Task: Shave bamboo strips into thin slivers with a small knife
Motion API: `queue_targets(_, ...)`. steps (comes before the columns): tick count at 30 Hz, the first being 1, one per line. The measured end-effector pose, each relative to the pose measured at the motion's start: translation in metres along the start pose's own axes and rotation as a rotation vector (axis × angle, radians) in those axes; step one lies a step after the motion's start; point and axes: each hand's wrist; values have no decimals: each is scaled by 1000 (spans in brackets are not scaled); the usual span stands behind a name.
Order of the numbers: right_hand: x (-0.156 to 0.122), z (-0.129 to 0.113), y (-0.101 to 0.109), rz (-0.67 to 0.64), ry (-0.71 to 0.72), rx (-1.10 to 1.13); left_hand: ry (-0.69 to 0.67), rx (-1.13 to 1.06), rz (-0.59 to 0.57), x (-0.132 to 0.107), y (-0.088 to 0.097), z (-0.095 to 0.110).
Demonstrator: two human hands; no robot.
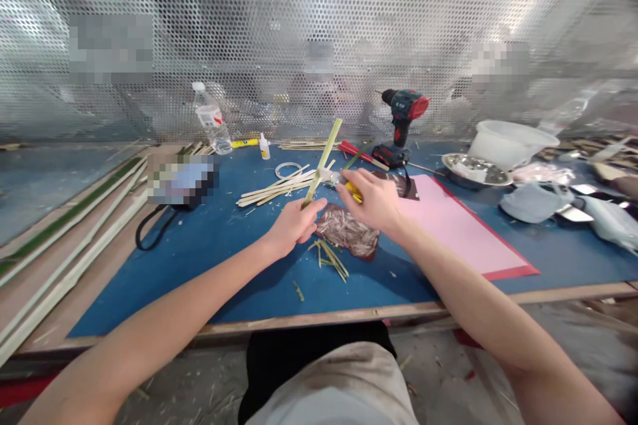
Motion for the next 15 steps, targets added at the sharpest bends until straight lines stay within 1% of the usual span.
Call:
queue_targets(2,-5,-8,-2,-50,62,-4,-28,17,-2,0,0,-1)
queue_targets(5,-9,-13,-4,-83,104,-31,-69,55,-2,-1,0,-1)
queue_targets(10,-10,-18,-2,-122,84,-78,-140,128,-13,0,1,-4)
queue_targets(12,-5,-15,1,-129,48,-105,-143,144,3,-3,0,-7)
queue_targets(14,2,-3,7,-88,-46,-168,-129,185,-7,-8,-2,-11)
queue_targets(15,6,5,10,-48,-116,-210,-121,217,-31,-11,-3,-13)
Point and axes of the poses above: each hand's wrist, its own x-axis towards the middle knuckle, its own y-axis out of the back of the hand, z = x × y, and after that the axes turned 11 degrees about z, right-handed
